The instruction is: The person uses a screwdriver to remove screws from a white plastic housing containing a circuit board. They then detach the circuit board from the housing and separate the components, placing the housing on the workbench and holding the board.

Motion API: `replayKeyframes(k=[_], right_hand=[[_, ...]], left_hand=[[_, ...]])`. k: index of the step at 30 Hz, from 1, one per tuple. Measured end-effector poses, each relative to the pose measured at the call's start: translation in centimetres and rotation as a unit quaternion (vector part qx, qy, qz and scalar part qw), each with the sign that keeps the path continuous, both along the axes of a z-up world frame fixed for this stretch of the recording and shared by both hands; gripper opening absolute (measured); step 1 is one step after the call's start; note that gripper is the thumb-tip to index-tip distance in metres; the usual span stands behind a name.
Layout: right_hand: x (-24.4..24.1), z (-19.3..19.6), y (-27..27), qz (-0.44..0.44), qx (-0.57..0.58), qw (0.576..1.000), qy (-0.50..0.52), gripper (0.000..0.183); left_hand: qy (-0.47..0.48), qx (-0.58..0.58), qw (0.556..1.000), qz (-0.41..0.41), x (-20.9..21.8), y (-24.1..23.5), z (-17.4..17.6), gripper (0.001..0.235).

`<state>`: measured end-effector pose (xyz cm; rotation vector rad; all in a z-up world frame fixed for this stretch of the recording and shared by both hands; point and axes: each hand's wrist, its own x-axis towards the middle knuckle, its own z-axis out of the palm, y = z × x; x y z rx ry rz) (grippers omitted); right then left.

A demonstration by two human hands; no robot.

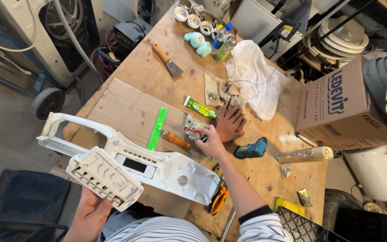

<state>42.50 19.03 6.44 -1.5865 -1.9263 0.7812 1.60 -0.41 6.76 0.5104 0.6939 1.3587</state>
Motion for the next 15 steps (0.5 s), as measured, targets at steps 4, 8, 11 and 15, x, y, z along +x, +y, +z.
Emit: replayKeyframes(k=[4,8,11,15], right_hand=[[-0.4,-1.6,-0.5,0.014,0.043,0.999,0.027,0.043],[-1.4,-2.5,-0.7,-0.002,0.038,0.999,-0.031,0.049],[-2.5,-2.5,-1.2,-0.009,0.140,0.983,-0.118,0.058],[-7.6,2.0,-6.2,-0.129,0.189,0.969,-0.097,0.064]], left_hand=[[0.019,0.019,0.998,-0.055,0.1,0.4,-1.3,0.083],[0.040,0.027,0.994,-0.095,0.4,0.7,-5.0,0.061],[0.026,0.064,0.991,-0.114,1.3,1.9,-3.2,0.051],[0.101,0.032,0.982,-0.156,2.2,3.5,-1.1,0.042]])
